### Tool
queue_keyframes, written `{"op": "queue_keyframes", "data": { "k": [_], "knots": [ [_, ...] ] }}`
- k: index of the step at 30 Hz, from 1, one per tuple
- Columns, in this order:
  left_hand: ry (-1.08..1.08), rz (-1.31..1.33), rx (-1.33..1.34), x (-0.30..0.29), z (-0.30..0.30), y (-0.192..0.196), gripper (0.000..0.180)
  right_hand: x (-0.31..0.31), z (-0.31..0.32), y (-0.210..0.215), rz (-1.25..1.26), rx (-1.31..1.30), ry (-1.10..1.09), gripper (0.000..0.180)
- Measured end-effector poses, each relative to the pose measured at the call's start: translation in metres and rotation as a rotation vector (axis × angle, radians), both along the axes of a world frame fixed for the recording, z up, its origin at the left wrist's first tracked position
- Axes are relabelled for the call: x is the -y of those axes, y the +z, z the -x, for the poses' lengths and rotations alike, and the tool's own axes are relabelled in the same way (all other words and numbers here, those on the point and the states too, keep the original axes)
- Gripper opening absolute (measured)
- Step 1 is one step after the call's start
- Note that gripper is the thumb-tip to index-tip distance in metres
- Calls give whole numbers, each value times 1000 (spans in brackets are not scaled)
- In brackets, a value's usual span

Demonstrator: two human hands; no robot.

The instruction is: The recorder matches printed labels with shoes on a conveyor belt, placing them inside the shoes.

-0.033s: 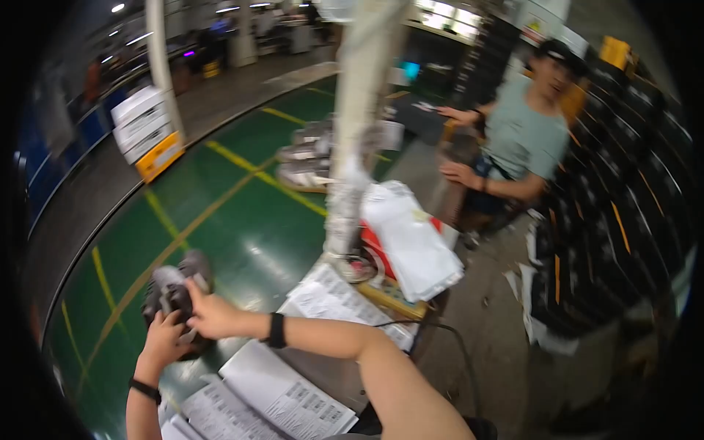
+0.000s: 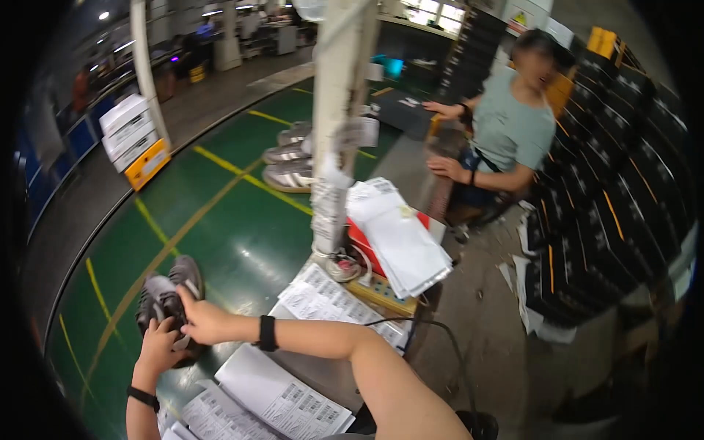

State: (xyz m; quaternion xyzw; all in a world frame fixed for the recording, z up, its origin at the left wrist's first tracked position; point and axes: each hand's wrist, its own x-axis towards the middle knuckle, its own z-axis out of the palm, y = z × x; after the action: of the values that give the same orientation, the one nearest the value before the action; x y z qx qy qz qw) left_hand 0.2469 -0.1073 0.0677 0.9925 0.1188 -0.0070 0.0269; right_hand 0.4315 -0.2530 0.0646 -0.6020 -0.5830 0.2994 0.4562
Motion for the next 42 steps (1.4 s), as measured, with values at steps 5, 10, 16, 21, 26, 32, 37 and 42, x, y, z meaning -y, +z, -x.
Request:
{"op": "queue_keyframes", "data": {
  "k": [5,10,16,21,26,32,37,42],
  "knots": [
    [6,47,132,26,-18,0,55,31,-13,9,64,82,-93,90],
    [325,17,199,24,19,-2,71,45,-20,26,97,145,-46,94],
    [384,-101,332,7,44,-5,40,59,-31,34,182,204,-23,95],
    [479,-154,226,-31,82,-21,37,68,-41,26,176,200,-13,96],
    [346,137,185,10,43,35,50,70,-43,20,184,246,-39,97],
    [37,280,120,29,-1,44,71,60,-31,20,119,265,-6,94],
    [-166,218,99,15,-31,14,59,61,-39,19,85,332,-51,93],
    [-174,288,121,12,-57,4,36,74,-53,30,200,268,-113,86]
  ]
}}
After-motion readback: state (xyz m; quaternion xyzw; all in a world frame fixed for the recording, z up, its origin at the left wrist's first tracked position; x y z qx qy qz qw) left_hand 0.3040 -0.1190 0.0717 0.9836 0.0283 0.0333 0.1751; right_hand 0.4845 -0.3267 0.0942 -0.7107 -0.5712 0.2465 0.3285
